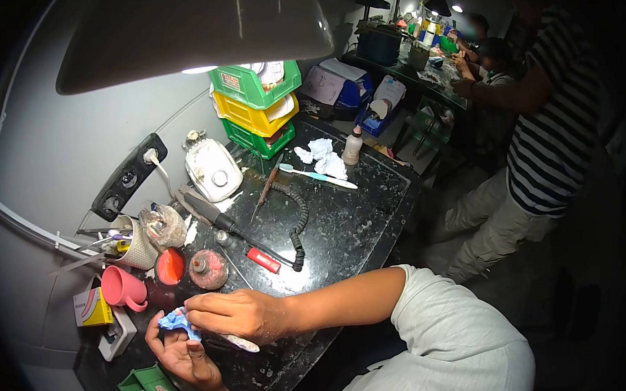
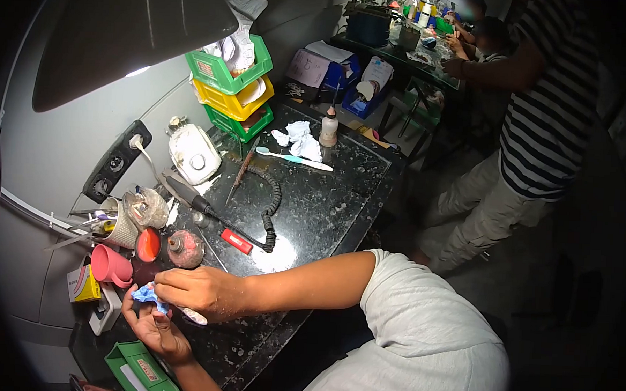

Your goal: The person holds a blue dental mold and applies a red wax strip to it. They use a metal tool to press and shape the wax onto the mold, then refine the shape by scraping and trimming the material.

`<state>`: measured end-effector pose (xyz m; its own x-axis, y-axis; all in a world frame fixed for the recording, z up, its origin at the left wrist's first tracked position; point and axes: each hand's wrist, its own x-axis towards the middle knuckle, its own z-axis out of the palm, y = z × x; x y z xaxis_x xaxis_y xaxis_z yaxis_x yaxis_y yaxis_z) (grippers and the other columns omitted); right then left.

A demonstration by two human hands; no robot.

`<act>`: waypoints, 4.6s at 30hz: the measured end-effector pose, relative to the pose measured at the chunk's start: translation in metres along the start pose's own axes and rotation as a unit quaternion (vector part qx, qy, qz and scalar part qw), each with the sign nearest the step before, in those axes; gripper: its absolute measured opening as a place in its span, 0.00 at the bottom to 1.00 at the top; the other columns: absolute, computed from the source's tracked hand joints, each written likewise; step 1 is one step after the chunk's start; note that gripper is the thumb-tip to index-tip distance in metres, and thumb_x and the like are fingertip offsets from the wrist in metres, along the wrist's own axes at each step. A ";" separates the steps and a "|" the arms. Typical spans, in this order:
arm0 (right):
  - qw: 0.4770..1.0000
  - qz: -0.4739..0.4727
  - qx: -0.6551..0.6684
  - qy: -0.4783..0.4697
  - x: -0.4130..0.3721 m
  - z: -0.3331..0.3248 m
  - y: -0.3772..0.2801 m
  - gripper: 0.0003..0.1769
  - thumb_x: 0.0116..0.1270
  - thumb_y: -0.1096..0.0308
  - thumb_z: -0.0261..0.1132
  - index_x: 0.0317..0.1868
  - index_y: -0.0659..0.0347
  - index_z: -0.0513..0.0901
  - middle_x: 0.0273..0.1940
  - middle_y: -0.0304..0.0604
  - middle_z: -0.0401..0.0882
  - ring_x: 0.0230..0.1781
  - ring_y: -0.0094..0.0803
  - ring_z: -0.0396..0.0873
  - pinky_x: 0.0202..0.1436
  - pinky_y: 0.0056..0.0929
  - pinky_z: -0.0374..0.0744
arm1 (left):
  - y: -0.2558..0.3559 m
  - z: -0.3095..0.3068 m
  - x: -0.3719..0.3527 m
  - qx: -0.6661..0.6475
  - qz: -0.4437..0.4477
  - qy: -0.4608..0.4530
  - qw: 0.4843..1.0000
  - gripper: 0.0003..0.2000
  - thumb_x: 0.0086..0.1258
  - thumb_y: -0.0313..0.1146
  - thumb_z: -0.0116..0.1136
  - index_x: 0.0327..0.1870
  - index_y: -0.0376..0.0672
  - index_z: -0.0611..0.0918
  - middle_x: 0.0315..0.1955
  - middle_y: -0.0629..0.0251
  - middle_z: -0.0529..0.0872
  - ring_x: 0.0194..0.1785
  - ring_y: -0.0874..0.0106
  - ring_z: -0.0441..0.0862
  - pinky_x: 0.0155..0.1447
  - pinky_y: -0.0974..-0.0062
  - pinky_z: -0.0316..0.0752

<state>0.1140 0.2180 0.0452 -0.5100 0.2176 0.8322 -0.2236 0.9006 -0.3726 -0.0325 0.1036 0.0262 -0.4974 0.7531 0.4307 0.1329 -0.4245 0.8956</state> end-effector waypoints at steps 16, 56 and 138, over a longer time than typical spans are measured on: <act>0.893 0.268 0.356 0.065 0.019 0.001 -0.014 0.09 0.81 0.77 0.52 0.51 0.73 0.77 0.56 0.60 0.84 0.54 0.41 0.86 0.57 0.36 0.87 | 0.010 -0.015 0.009 0.003 -0.092 0.041 0.995 0.34 0.78 0.64 0.40 0.60 0.38 0.81 0.31 0.70 0.84 0.27 0.85 0.72 0.28 0.86 0.61; 0.812 0.381 0.441 -0.023 0.014 0.012 -0.016 0.08 0.78 0.78 0.59 0.50 0.75 0.81 0.50 0.55 0.85 0.53 0.39 0.86 0.60 0.39 0.87 | 0.010 -0.016 0.011 -0.046 -0.064 0.033 0.996 0.37 0.77 0.66 0.48 0.55 0.32 0.82 0.34 0.69 0.85 0.32 0.87 0.74 0.33 0.88 0.64; 0.932 0.271 0.214 0.111 0.021 -0.002 0.001 0.03 0.71 0.80 0.67 0.42 0.71 0.86 0.39 0.47 0.87 0.40 0.30 0.83 0.46 0.29 0.81 | 0.012 -0.004 0.018 -0.196 -0.153 0.000 0.969 0.26 0.77 0.29 0.48 0.74 0.37 0.60 0.58 0.34 0.79 0.44 0.61 0.85 0.38 0.68 0.84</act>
<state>0.1046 0.2240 0.0628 -0.4701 0.7120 0.5217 -0.3192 0.4139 -0.8525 -0.0429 0.1103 0.0439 -0.4622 0.8736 0.1521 -0.3568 -0.3402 0.8700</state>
